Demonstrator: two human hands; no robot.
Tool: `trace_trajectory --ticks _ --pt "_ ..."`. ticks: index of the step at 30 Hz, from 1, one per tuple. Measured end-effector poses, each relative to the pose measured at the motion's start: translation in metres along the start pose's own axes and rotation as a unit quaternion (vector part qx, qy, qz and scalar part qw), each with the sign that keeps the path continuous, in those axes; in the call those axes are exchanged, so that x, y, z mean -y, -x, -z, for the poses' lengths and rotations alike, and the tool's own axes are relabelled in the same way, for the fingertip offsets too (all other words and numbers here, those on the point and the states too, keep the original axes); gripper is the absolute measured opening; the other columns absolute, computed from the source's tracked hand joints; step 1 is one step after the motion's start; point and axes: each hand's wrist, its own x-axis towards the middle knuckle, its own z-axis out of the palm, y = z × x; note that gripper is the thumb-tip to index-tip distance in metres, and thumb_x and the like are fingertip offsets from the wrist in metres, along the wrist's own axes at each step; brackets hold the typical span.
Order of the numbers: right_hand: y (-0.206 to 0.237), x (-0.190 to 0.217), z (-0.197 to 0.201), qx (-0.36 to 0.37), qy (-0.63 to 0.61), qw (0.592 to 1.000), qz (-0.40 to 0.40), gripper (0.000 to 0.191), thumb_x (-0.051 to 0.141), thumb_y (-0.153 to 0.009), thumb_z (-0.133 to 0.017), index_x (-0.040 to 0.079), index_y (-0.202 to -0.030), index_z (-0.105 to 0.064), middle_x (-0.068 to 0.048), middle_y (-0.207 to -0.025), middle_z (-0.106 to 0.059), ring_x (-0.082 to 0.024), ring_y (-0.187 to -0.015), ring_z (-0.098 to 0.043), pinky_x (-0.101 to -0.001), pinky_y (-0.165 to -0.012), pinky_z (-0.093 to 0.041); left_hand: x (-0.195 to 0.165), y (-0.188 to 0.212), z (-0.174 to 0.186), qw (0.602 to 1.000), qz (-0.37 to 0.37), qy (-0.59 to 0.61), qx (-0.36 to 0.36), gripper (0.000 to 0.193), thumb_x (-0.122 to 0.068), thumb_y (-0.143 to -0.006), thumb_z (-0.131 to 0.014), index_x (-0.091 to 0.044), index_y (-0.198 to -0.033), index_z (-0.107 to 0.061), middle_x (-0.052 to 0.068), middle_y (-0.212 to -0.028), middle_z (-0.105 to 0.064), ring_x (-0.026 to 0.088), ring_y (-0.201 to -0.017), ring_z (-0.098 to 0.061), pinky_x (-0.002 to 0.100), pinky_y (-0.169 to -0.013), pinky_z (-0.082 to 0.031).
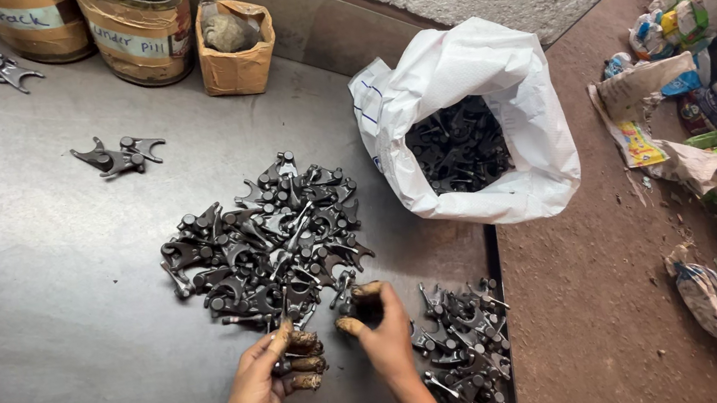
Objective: The person picks up dark metal castings from a workbench one at a time, turns them in their hands, and places them into a white sack on the bench. They occasionally gather several castings in one hand before dropping them into the sack, working through a large pile of parts.
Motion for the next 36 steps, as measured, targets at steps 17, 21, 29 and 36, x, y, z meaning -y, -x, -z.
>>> trace_trajectory --ticks 17,21,29,36 --pt "0.028 -0.045 0.035 0.122 -0.492 0.825 -0.252 0.049 0.005 -0.084 -0.078 0.003 -0.13 -0.063 -0.004 -0.104 -0.072 -0.015 -0.091 -0.069 -0.0332 -0.081 -0.059 0.041 -0.015 -0.022 0.997 0.011 -0.061 0.047 0.018 -0.022 -0.094 -0.071 -0.004 -0.094 -0.066 0.004 -0.079 -0.07 0.014 -0.064 -0.066 0.033 -0.049 -0.056" --pt "0.033 -0.064 0.032 0.121 -0.498 0.829 -0.225 0.03 0.01 -0.092 -0.081 0.003 -0.119 -0.068 0.001 -0.094 -0.07 -0.008 -0.075 -0.063 -0.0197 -0.056 -0.048 0.039 -0.016 -0.021 0.993 0.087 -0.07 0.044 0.016 -0.024 -0.093 -0.066 -0.01 -0.101 -0.066 0.005 -0.078 -0.071 0.017 -0.061 -0.067 0.033 -0.049 -0.056" --pt "0.038 -0.083 0.031 0.031 -0.452 0.844 -0.287 0.023 0.023 -0.089 -0.077 0.007 -0.103 -0.067 0.0 -0.082 -0.072 -0.011 -0.065 -0.067 -0.027 -0.053 -0.055 0.042 -0.019 -0.014 0.993 0.088 -0.061 0.045 0.016 -0.025 -0.095 -0.068 -0.011 -0.102 -0.066 0.004 -0.083 -0.073 0.016 -0.066 -0.07 0.032 -0.05 -0.056" --pt "0.037 -0.08 0.034 0.032 -0.428 0.86 -0.277 0.02 0.024 -0.088 -0.077 0.01 -0.094 -0.065 0.001 -0.075 -0.069 -0.009 -0.057 -0.064 -0.0261 -0.047 -0.051 0.034 -0.011 -0.022 0.993 0.093 -0.062 0.04 0.019 -0.029 -0.093 -0.067 -0.012 -0.103 -0.068 0.007 -0.09 -0.077 0.017 -0.073 -0.073 0.034 -0.055 -0.059"
